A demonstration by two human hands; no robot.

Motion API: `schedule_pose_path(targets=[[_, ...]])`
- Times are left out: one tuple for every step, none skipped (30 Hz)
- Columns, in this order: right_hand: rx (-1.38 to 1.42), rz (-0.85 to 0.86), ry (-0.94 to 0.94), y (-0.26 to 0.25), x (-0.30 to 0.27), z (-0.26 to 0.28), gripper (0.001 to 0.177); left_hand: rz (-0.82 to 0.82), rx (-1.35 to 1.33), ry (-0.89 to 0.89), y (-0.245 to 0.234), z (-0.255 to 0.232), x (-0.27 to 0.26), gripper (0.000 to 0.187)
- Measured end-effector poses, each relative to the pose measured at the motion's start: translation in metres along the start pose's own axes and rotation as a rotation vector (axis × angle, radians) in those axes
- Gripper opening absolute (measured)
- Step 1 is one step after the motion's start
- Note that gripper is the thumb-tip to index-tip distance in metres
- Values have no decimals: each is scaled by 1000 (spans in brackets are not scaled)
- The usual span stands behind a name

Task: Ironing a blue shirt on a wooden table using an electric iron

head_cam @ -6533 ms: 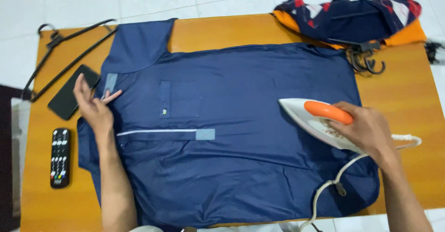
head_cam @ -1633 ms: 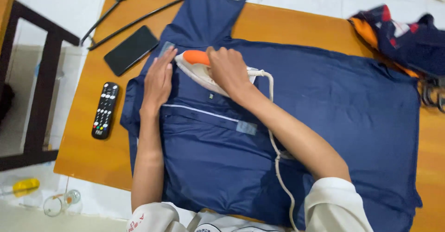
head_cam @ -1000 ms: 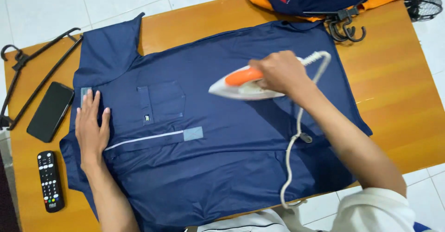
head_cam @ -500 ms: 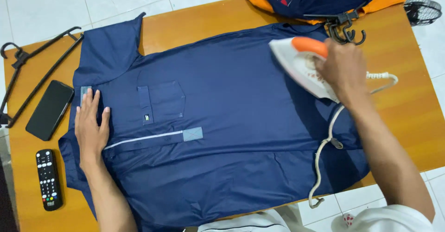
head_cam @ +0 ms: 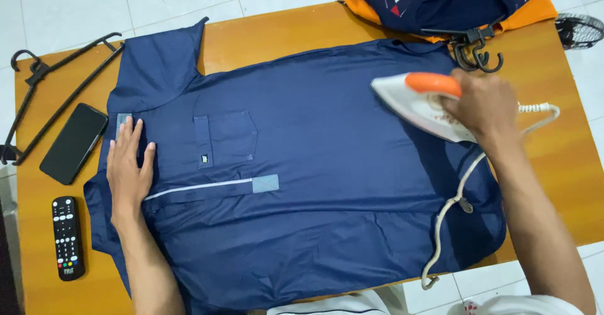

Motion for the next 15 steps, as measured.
schedule_pose_path(targets=[[-2, -5, 2, -2, 0, 2, 43, -6, -1, 2, 0, -1, 2, 55], [41, -26, 49, -4, 1, 3, 32, -8, -6, 8, 0, -1, 1, 54], [83, -46, 97, -5, 1, 4, 22, -10, -11, 14, 0, -1, 0, 53], [82, -48, 93, -10, 3, 6, 22, -13, -12, 10, 0, -1, 0, 53], [111, -54, 142, -15, 4, 7, 23, -12, -14, 11, 0, 0, 1, 54], [139, -57, 192, -19, 5, 7, 24, -10, -17, 12, 1, 1, 1, 54], [138, -57, 188, -15, 4, 7, 24, -10, -18, 8, -1, 0, -1, 54], [109, -66, 152, -12, 3, 6, 27, -13, -23, 14, -2, -3, -2, 53], [80, -75, 117, -9, 2, 5, 29, -16, -27, 20, -3, -5, -2, 53], [78, -78, 113, -3, 2, 2, 29, -19, -29, 17, 0, 0, -1, 53], [54, -80, 26, 3, 2, 2, 30, -19, -22, 21, 3, 5, 0, 54], [32, -83, -61, 10, 2, 3, 31, -20, -13, 25, 5, 10, 1, 55], [32, -87, -65, 3, 1, 7, 31, -23, -12, 21, 4, 7, 1, 55], [46, -87, -5, -4, -1, 9, 29, -29, -17, 23, 3, 5, 1, 54], [60, -87, 55, -11, -2, 11, 30, -34, -22, 25, 2, 4, 0, 53]])
Point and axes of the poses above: each hand's wrist, its own x-axis towards the middle knuckle, its own y-axis out of the palm, z = x × y, the point moved 4 cm from there along x, towards the middle knuckle, and after that the axes turned 13 degrees about z, right-handed, at the moved point
